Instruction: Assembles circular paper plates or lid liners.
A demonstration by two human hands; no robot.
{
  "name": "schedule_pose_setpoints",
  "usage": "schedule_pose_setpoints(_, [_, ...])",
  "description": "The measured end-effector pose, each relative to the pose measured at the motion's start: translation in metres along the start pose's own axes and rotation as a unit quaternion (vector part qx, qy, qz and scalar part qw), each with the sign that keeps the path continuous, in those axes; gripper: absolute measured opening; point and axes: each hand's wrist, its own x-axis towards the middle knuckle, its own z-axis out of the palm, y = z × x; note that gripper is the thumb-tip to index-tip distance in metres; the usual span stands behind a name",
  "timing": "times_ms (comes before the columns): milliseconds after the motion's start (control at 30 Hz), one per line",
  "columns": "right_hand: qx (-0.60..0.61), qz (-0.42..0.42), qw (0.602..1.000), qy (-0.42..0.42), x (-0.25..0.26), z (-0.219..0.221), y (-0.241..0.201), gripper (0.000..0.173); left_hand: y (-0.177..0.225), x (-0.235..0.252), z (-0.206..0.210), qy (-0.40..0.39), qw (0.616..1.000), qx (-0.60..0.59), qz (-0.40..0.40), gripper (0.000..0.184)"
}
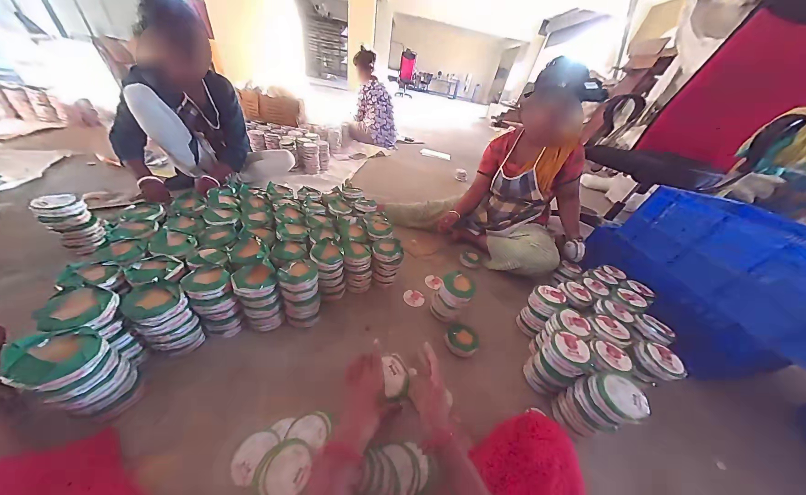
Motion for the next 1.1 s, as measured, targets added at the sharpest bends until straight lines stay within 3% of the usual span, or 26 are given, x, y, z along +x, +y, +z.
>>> schedule_pose_setpoints(100, [0.045, 0.086, 0.993, 0.073, -0.009, -0.014, 0.000, 0.059, -0.005, 0.002, 0.004, 0.024, 0.998, -0.060, 0.007, 0.138])
schedule_pose_setpoints(200, [0.106, 0.131, 0.985, 0.046, -0.025, -0.019, -0.001, 0.049, 0.002, -0.016, 0.002, 0.118, 0.980, -0.147, 0.056, 0.138])
schedule_pose_setpoints(300, [0.279, 0.221, 0.934, 0.036, -0.035, -0.013, -0.022, 0.067, 0.025, -0.033, 0.008, 0.167, 0.961, -0.168, 0.143, 0.136])
schedule_pose_setpoints(367, [0.374, 0.230, 0.899, 0.008, -0.027, -0.015, -0.033, 0.078, 0.037, -0.033, 0.012, 0.173, 0.954, -0.172, 0.172, 0.136])
schedule_pose_setpoints(467, [0.382, 0.232, 0.894, -0.020, -0.003, -0.036, -0.047, 0.076, 0.037, -0.027, 0.009, 0.171, 0.950, -0.182, 0.187, 0.144])
schedule_pose_setpoints(567, [0.223, 0.166, 0.960, 0.026, 0.039, -0.077, -0.057, 0.061, 0.019, -0.029, -0.003, 0.210, 0.940, -0.174, 0.205, 0.138])
schedule_pose_setpoints(633, [-0.034, 0.075, 0.994, 0.067, 0.072, -0.115, -0.061, 0.052, 0.003, -0.036, -0.015, 0.208, 0.945, -0.170, 0.185, 0.131])
schedule_pose_setpoints(667, [-0.166, 0.027, 0.983, 0.078, 0.089, -0.136, -0.059, 0.054, -0.006, -0.040, -0.021, 0.199, 0.950, -0.170, 0.171, 0.127])
schedule_pose_setpoints(700, [-0.297, -0.029, 0.950, 0.097, 0.104, -0.159, -0.051, 0.059, -0.015, -0.042, -0.025, 0.193, 0.953, -0.173, 0.157, 0.124])
schedule_pose_setpoints(733, [-0.444, -0.078, 0.886, 0.111, 0.117, -0.184, -0.037, 0.064, -0.024, -0.043, -0.027, 0.194, 0.955, -0.172, 0.146, 0.122])
schedule_pose_setpoints(767, [-0.565, -0.092, 0.814, 0.102, 0.126, -0.206, -0.023, 0.068, -0.033, -0.044, -0.027, 0.199, 0.956, -0.167, 0.138, 0.121])
schedule_pose_setpoints(800, [-0.653, -0.047, 0.753, 0.068, 0.131, -0.222, -0.007, 0.072, -0.039, -0.043, -0.026, 0.201, 0.956, -0.168, 0.129, 0.119])
schedule_pose_setpoints(833, [-0.698, 0.028, 0.715, 0.023, 0.136, -0.232, 0.009, 0.077, -0.042, -0.042, -0.025, 0.204, 0.956, -0.170, 0.122, 0.118])
schedule_pose_setpoints(933, [-0.698, 0.171, 0.693, -0.059, 0.143, -0.237, 0.028, 0.091, -0.045, -0.040, -0.020, 0.204, 0.957, -0.169, 0.121, 0.113])
schedule_pose_setpoints(1100, [-0.684, 0.171, 0.707, -0.054, 0.146, -0.234, 0.021, 0.084, -0.052, -0.042, -0.010, 0.201, 0.958, -0.177, 0.100, 0.108])
